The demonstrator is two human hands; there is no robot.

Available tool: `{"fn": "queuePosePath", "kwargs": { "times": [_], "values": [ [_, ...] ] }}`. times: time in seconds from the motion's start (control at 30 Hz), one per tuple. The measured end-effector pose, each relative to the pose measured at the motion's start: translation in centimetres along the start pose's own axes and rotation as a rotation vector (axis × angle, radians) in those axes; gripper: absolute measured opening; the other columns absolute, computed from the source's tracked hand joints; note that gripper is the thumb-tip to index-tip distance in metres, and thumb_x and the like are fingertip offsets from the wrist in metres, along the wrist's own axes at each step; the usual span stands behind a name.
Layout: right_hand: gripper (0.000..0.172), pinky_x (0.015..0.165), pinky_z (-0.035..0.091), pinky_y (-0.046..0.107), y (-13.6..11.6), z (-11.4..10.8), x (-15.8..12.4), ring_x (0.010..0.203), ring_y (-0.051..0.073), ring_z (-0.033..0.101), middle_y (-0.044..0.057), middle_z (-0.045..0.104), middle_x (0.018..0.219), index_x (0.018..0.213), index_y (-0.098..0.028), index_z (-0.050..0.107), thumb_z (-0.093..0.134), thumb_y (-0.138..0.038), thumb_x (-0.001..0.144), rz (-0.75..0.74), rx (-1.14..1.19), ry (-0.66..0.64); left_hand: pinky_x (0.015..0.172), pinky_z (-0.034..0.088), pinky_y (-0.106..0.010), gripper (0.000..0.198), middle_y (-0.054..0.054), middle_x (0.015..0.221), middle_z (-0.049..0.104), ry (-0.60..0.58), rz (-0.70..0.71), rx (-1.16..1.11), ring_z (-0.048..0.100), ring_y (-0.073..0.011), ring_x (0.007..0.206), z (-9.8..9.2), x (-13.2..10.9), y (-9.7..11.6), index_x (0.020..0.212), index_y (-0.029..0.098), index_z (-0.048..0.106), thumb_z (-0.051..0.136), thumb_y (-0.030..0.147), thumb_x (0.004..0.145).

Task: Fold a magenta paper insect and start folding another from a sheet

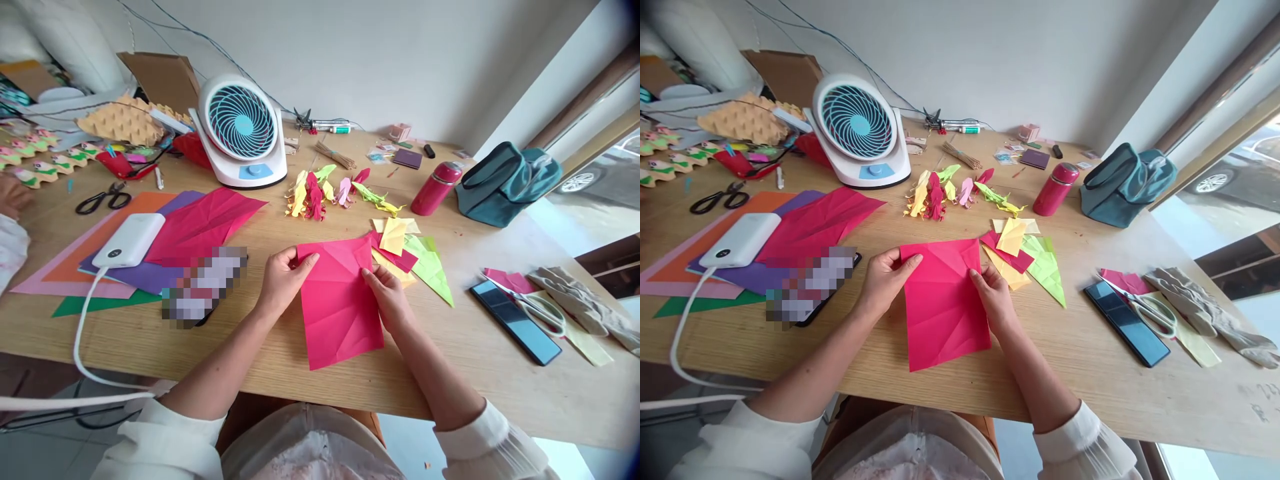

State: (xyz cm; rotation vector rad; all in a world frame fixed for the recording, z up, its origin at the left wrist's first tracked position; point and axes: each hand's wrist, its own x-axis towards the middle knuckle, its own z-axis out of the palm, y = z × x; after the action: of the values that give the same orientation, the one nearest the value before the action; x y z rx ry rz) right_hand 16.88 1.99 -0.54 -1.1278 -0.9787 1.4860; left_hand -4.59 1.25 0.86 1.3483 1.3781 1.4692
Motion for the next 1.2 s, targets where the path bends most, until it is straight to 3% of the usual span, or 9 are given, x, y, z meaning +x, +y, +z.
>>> {"fn": "queuePosePath", "kwargs": {
  "times": [0.2, 0.5, 0.7, 0.93, 1.2],
  "values": [
    [0.041, 0.063, 0.047, 0.029, 0.4, -0.1, 0.2, 0.065, 0.016, 0.057, 0.000, 0.068, 0.077, 0.081, -0.024, 0.065, 0.087, -0.056, 0.068, 0.013, -0.046, -0.019, 0.057, 0.034, -0.022, 0.035, 0.005, 0.057, 0.050, 0.044, 0.011, 0.080, 0.044, -0.0094, 0.057, -0.6, -0.2, 0.5, 0.062, 0.016, 0.060, 0.069, 0.040, 0.086],
    [0.045, 0.058, 0.041, 0.025, 0.0, -0.1, 0.0, 0.064, 0.013, 0.054, -0.002, 0.065, 0.073, 0.076, -0.022, 0.064, 0.089, -0.058, 0.066, 0.078, -0.075, 0.009, 0.055, 0.034, -0.023, 0.027, 0.006, 0.056, 0.055, 0.101, 0.043, 0.149, 0.042, -0.0088, 0.054, -0.5, -0.4, 0.6, 0.062, 0.017, 0.064, 0.072, 0.034, 0.082],
    [0.047, 0.060, 0.042, 0.025, 0.1, -0.2, 0.2, 0.065, 0.014, 0.055, -0.002, 0.064, 0.072, 0.077, -0.022, 0.064, 0.089, -0.059, 0.064, 0.078, -0.081, -0.008, 0.056, 0.033, -0.023, 0.033, 0.006, 0.055, 0.049, 0.107, 0.044, 0.153, 0.040, -0.0087, 0.055, -0.6, -0.4, 0.5, 0.058, 0.017, 0.059, 0.072, 0.035, 0.082],
    [0.040, 0.058, 0.043, 0.026, 0.0, -0.7, 0.3, 0.062, 0.013, 0.055, -0.003, 0.064, 0.069, 0.076, -0.023, 0.065, 0.085, -0.057, 0.071, 0.037, -0.119, -0.075, 0.055, 0.036, -0.023, 0.033, 0.004, 0.059, 0.051, 0.103, -0.064, -0.024, 0.044, -0.0100, 0.058, -0.4, 0.5, -1.3, 0.062, 0.018, 0.059, 0.075, 0.038, 0.082],
    [0.032, 0.060, 0.047, 0.030, -0.1, -0.7, 0.8, 0.067, 0.017, 0.061, 0.001, 0.069, 0.077, 0.077, -0.023, 0.066, 0.088, -0.045, 0.066, 0.014, -0.173, -0.090, 0.055, 0.035, -0.023, 0.037, 0.004, 0.058, 0.045, 0.143, -0.185, -0.077, 0.040, -0.0096, 0.058, -0.1, 1.6, -2.0, 0.060, 0.020, 0.050, 0.075, 0.032, 0.085]
  ]
}}
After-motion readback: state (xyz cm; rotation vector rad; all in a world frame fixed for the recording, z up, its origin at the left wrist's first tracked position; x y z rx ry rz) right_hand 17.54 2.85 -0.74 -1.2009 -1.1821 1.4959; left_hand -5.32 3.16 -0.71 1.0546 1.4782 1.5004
